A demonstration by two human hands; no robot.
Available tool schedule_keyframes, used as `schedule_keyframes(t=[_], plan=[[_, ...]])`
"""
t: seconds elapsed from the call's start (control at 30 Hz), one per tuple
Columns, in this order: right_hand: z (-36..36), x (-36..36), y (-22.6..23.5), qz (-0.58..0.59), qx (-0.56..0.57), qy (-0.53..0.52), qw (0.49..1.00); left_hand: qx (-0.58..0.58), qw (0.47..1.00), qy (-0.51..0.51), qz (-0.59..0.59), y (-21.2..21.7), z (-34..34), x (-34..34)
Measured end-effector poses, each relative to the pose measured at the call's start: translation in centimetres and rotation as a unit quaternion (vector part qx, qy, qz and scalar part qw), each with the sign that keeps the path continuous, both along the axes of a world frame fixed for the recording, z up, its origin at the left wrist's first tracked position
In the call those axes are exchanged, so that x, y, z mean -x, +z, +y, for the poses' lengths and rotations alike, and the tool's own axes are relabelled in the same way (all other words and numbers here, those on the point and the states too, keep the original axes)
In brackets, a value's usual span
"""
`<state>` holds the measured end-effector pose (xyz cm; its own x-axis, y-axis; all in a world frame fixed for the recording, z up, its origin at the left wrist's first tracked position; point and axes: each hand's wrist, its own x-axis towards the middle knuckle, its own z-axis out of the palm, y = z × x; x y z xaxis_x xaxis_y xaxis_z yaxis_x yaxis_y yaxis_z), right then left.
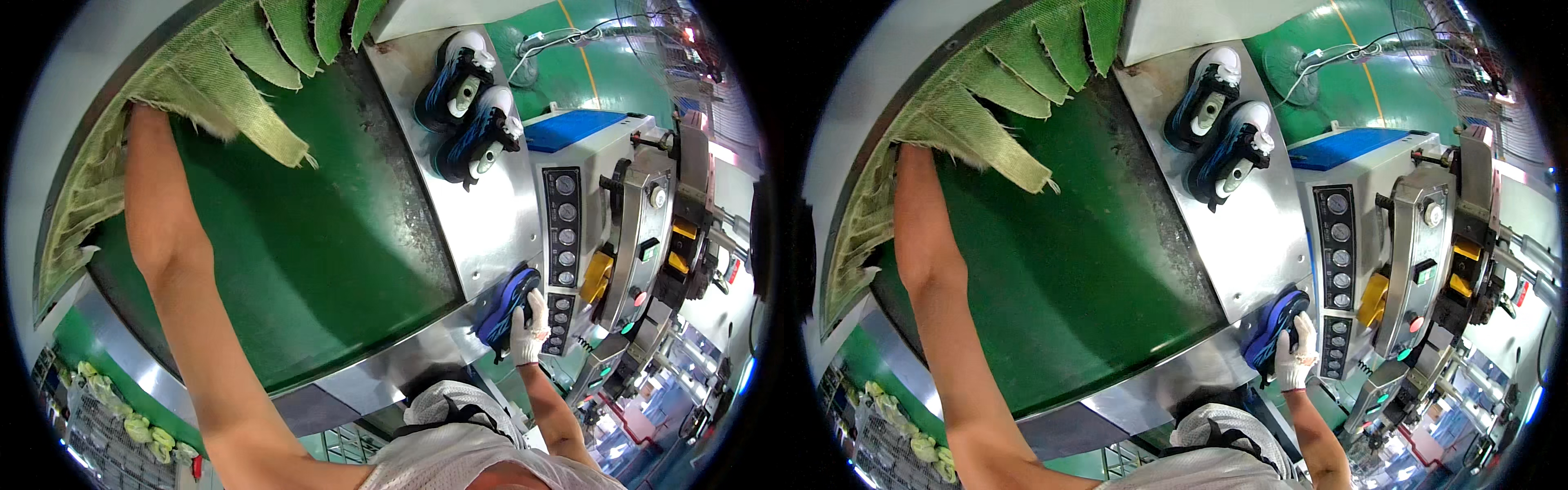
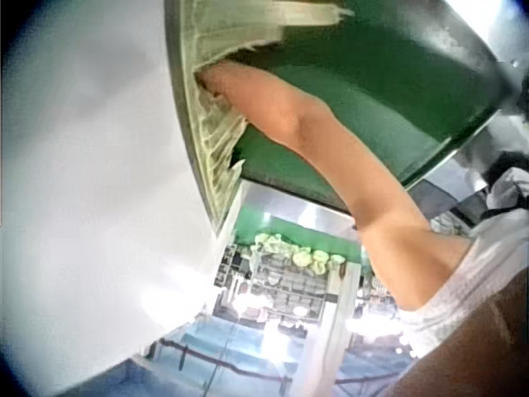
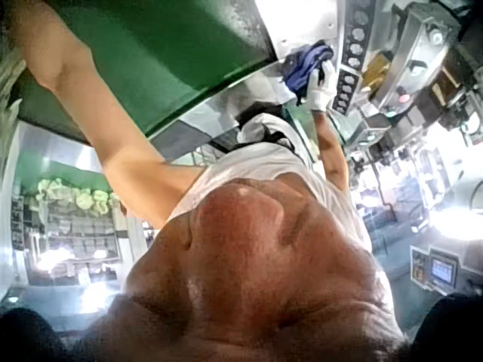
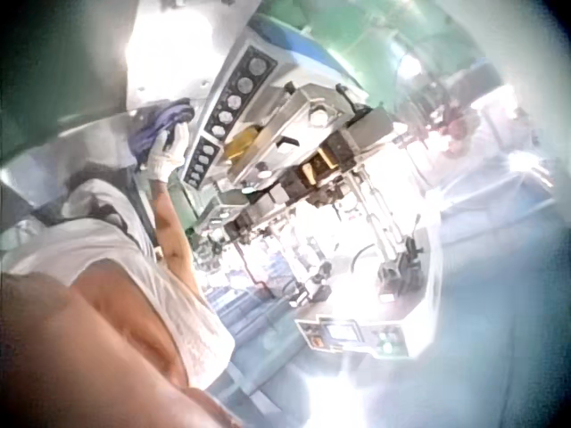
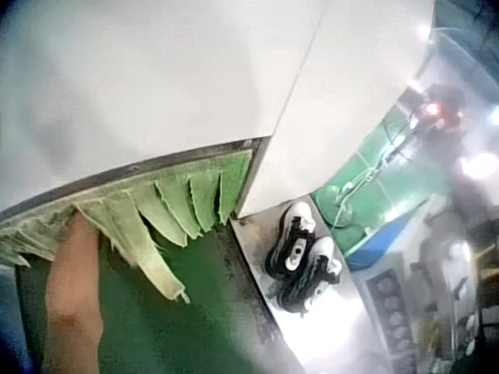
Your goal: The person repeatedly picks up blue and black sneakers from a conveyor belt and places them into a shoe assembly machine. They operate the machine controls to process the shoes, then remove the finished pairs and place them into a blue bin. The cycle of picking, processing, and binning continues throughout the clip.
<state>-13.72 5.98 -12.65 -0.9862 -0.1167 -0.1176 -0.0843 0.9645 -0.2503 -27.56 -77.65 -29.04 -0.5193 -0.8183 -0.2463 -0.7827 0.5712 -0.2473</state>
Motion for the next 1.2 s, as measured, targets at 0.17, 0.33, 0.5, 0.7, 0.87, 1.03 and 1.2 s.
schedule_keyframes(t=[0.17,0.33,0.5,0.7,0.87,1.03,1.2], plan=[[-0.6,0.0,0.2,-0.011,-0.005,-0.014,1.000,-0.003,1.000,-0.028,0.009,-0.9,0.7,0.2],[-0.2,-0.1,0.1,0.000,0.018,-0.018,1.000,0.015,0.996,-0.054,0.068,1.5,3.6,-1.3],[1.7,-0.9,-1.0,0.032,0.043,-0.023,0.998,0.123,0.940,-0.188,0.258,3.2,10.7,-3.2],[2.4,-0.8,-1.5,0.068,0.052,0.003,0.996,-0.106,0.930,-0.205,0.287,11.3,28.5,-13.7],[3.3,-1.2,-3.0,0.056,0.089,-0.006,0.994,-0.299,0.926,-0.132,0.187,15.0,43.1,-25.3],[3.8,0.3,0.8,-0.160,-0.039,0.040,0.986,-0.310,0.889,-0.171,0.290,16.1,51.4,-29.6],[5.1,-1.0,7.5,-0.183,0.134,0.032,0.973,-0.248,0.917,-0.254,0.183,16.7,53.1,-27.4]])
